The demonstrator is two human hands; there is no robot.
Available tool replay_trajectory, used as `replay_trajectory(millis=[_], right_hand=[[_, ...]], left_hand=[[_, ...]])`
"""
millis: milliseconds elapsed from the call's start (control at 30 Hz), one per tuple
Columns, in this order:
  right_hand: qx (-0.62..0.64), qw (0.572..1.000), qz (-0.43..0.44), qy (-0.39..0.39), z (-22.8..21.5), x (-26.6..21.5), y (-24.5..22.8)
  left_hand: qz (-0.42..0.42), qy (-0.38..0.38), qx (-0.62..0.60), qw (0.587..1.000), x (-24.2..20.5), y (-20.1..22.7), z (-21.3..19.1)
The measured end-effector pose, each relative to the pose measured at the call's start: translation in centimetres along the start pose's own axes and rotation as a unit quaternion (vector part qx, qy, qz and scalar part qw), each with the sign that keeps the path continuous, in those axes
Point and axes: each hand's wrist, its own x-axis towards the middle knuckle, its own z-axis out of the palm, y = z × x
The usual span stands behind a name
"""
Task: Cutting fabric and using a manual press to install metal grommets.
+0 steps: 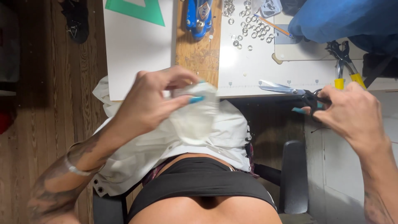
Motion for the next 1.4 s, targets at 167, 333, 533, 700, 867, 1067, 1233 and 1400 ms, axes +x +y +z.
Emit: replay_trajectory(millis=[167,333,533,700,867,1067,1233,1400], right_hand=[[-0.063,0.995,0.046,-0.064,5.1,2.9,3.8],[-0.050,0.991,0.031,-0.119,6.0,6.3,7.0],[-0.024,0.987,-0.086,-0.133,8.2,10.0,10.1],[0.012,0.977,-0.026,-0.211,9.7,12.6,11.0],[-0.032,0.975,-0.048,-0.216,10.9,13.3,10.9],[-0.084,0.970,-0.064,-0.220,6.9,11.5,7.6],[0.387,0.918,-0.024,0.082,1.1,12.0,-5.4],[0.542,0.839,-0.024,0.054,2.8,16.7,-16.4]], left_hand=[[-0.115,0.038,0.067,0.990,-0.5,-2.2,-2.2],[-0.033,0.073,0.097,0.992,1.6,-6.2,-2.5],[-0.001,0.090,0.085,0.992,4.3,-9.1,-2.1],[0.085,0.082,0.019,0.993,8.4,-11.9,-2.2],[0.214,0.077,0.035,0.973,12.1,-11.8,-2.8],[0.142,0.046,-0.094,0.984,12.1,-14.3,-2.2],[0.140,0.084,-0.094,0.982,13.1,-14.9,-1.9],[0.165,0.090,-0.103,0.977,14.3,-15.2,-2.1]])
